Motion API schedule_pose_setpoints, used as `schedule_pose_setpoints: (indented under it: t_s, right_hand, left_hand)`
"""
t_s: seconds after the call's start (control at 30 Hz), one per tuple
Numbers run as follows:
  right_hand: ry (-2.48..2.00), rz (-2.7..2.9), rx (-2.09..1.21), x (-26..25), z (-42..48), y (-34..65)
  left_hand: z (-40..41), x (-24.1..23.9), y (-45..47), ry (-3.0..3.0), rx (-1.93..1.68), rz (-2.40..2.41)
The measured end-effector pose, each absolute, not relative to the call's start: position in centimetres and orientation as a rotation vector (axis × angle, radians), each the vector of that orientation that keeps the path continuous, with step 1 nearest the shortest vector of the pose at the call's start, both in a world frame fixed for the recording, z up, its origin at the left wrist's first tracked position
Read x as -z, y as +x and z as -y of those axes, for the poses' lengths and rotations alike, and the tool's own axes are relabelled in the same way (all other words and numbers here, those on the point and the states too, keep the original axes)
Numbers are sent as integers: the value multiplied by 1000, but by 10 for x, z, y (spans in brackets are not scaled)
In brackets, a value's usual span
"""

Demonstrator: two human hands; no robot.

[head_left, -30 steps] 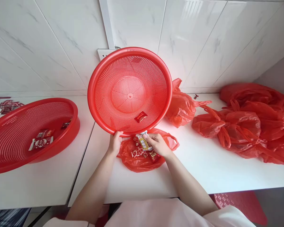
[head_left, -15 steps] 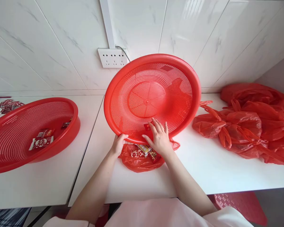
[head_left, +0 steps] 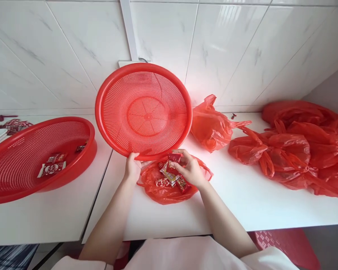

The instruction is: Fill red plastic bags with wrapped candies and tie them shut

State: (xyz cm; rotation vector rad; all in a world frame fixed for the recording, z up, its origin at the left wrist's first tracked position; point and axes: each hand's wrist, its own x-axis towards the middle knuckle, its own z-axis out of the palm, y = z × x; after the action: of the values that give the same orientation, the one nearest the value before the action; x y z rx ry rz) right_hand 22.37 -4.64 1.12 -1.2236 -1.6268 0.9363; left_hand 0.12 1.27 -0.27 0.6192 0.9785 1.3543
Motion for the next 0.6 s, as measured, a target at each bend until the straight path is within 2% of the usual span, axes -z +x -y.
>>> schedule_pose_setpoints:
  t_s: [0.1,0.27,0.37,0.6]
  right_hand:
    - [-1215,1708,-906,-11,45,224]
    - [-1344,1662,-609,-10,46,223]
    - [-1325,1691,-548,-9,48,222]
    - [-1393,1672,-379,-2,46,225]
  left_hand:
    - [-17,-1,-7,525,-1368,-938]
    - [-20,-5,-13,479,-1362,-900]
    - [-16,-8,-13,521,-1346,-915]
    - [-1,-22,-7,750,-1119,-994]
